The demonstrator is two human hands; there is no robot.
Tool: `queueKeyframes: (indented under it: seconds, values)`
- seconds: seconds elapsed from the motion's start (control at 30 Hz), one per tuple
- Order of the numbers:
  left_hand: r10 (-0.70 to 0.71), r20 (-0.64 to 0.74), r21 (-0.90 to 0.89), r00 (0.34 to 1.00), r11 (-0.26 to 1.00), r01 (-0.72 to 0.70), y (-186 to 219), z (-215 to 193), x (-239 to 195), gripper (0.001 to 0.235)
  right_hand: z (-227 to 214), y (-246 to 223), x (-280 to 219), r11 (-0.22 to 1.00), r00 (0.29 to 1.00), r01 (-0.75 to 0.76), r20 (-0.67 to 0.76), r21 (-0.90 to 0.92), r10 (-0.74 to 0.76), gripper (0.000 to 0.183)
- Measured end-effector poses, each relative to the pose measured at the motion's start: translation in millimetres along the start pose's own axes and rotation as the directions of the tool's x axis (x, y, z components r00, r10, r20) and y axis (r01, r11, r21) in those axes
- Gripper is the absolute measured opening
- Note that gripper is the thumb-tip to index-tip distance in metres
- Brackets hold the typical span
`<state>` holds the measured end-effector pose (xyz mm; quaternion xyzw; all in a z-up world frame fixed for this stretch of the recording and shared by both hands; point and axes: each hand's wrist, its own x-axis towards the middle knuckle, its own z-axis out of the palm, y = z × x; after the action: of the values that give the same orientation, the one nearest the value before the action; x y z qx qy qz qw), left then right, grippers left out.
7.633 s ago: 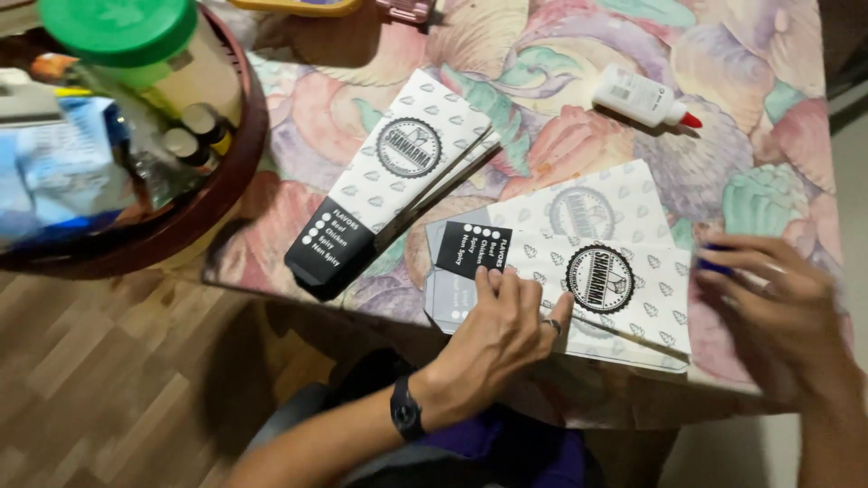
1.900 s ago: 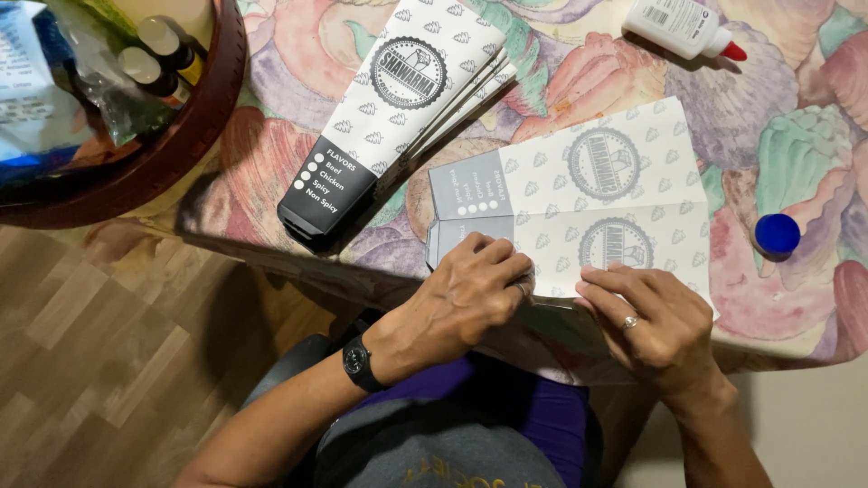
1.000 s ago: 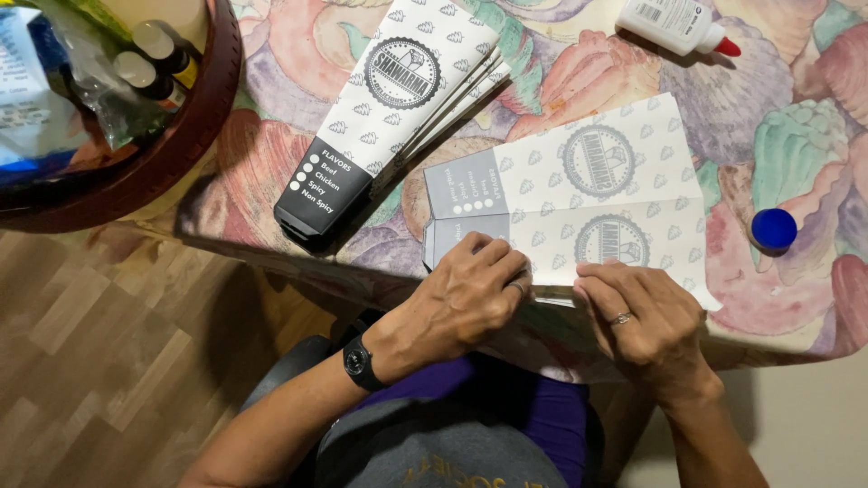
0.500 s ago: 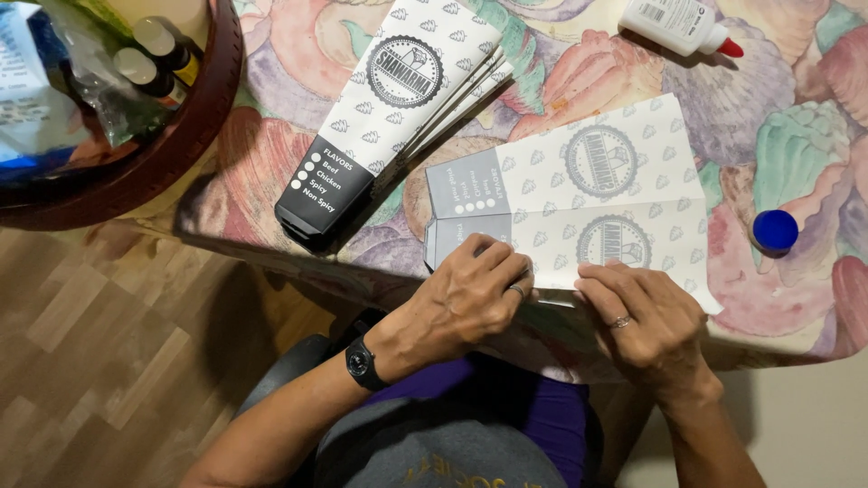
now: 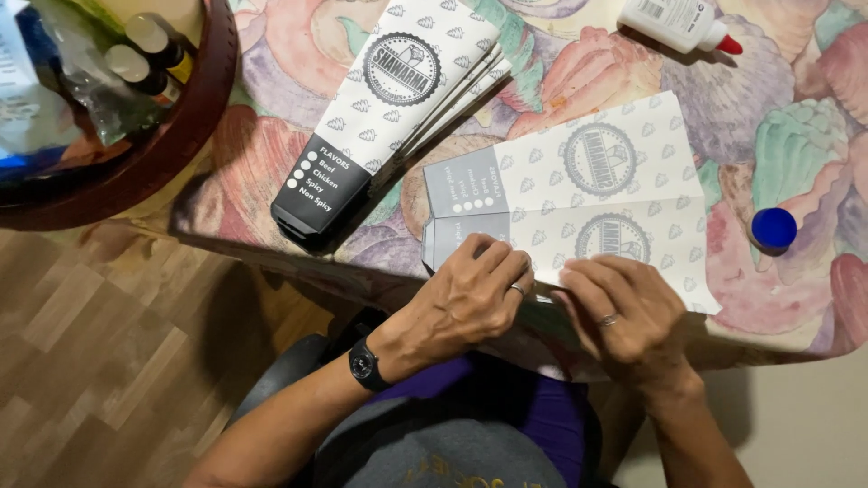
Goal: Folding and gluing paper packaging sleeves for food items at a table.
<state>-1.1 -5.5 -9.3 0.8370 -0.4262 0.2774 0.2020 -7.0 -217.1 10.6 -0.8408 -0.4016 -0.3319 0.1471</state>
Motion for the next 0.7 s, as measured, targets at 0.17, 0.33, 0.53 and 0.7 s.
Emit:
queueKeyframes:
  seconds: [0.17,0.33,0.53,0.7]
  values:
    - [0.01,-0.033,-0.028,0.999,1.0,-0.011,-1,-8,0,0.014,7,-2,-10,0.999,0.999,-0.012,0.033,-0.044,0.014,0.009]
    - [0.004,-0.095,-0.043,0.995,0.999,-0.009,-13,-21,-18,0.019,3,-4,-4,0.996,1.0,-0.011,0.019,-0.088,0.012,0.013]
    - [-0.036,-0.113,-0.037,0.993,0.999,0.032,-19,-36,-31,0.003,0,-6,-4,0.997,0.997,-0.003,0.081,-0.078,0.009,0.005]
    - [-0.031,-0.096,-0.056,0.995,0.998,0.026,-19,-34,-28,0.011,-2,-14,13,0.999,0.989,-0.026,0.145,-0.033,0.031,0.007]
